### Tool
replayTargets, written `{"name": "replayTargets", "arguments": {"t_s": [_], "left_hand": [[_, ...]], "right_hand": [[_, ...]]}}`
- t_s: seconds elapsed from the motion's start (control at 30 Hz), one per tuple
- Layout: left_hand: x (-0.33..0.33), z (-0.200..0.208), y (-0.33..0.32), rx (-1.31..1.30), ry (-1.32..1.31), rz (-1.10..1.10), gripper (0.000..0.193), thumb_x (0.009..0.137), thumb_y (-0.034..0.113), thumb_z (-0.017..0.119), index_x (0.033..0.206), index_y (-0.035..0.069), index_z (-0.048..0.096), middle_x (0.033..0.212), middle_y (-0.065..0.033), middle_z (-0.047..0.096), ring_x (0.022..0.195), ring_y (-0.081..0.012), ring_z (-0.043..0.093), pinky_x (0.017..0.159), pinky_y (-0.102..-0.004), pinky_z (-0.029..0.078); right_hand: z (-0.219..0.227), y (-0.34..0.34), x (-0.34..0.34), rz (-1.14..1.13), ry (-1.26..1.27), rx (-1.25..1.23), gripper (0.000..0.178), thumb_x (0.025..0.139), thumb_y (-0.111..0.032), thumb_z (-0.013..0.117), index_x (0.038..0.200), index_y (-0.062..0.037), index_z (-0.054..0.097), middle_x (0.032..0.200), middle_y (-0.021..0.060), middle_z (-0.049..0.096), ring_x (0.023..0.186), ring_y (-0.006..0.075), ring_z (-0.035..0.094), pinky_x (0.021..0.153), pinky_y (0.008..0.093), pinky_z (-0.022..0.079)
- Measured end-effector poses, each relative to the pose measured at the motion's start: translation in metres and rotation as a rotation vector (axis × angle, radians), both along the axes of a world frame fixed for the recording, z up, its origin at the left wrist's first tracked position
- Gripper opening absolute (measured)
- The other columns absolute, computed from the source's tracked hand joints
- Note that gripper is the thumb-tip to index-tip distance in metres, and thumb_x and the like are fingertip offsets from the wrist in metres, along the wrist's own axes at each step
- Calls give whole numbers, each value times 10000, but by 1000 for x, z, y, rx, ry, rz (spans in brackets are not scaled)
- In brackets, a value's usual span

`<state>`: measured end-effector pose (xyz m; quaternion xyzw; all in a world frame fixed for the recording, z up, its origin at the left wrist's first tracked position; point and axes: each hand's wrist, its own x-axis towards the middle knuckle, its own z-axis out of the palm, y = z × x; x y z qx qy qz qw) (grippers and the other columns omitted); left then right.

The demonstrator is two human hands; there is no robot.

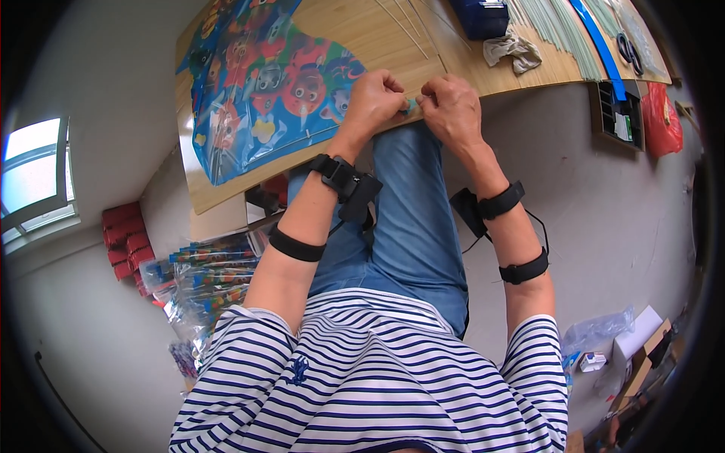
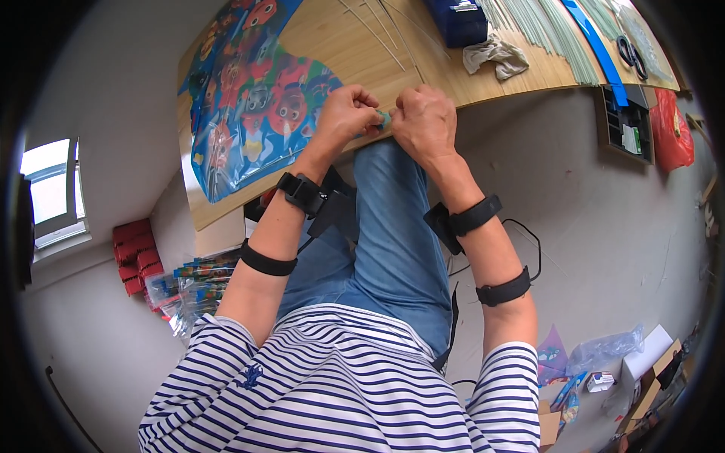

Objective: The recorder is assembling components of a kite, including attaching rods and tape.

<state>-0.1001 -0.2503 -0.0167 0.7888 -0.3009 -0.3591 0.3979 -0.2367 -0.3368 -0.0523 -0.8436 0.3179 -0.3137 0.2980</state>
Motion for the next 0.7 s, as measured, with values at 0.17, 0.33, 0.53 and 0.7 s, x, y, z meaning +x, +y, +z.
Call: {"name": "replayTargets", "arguments": {"t_s": [0.17, 0.33, 0.53, 0.7], "left_hand": [[0, 2, -2, 13, 28, 52, 176, 685, -55, 697, 856, -68, 654, 772, -123, 690, 695, -190, 704, 578, -316, 589], [0, -5, 0, 7, -1, -21, 218, 757, -11, 719, 949, -59, 626, 773, -86, 671, 642, -145, 668, 563, -251, 519], [0, -9, 4, -57, 3, -16, 202, 765, -20, 692, 950, -70, 627, 774, -85, 669, 650, -136, 656, 587, -259, 549], [-3, -7, 5, -55, -27, -26, 210, 752, -14, 686, 951, -64, 637, 778, -83, 674, 671, -124, 650, 599, -256, 544]], "right_hand": [[10, 0, 1, 114, 141, 107, 109, 780, -140, 698, 815, -38, 714, 854, 137, 681, 874, 324, 650, 777, 420, 504], [9, 2, 3, 87, 88, 264, 129, 756, -144, 685, 829, -44, 720, 893, 170, 690, 916, 354, 660, 786, 449, 513], [22, 2, 3, 96, 290, 258, 153, 769, -137, 636, 855, -54, 732, 936, 189, 698, 952, 368, 661, 812, 453, 521], [23, -7, 4, 127, 327, 388, 189, 760, -136, 619, 882, -68, 745, 960, 186, 706, 972, 365, 663, 817, 438, 522]]}}
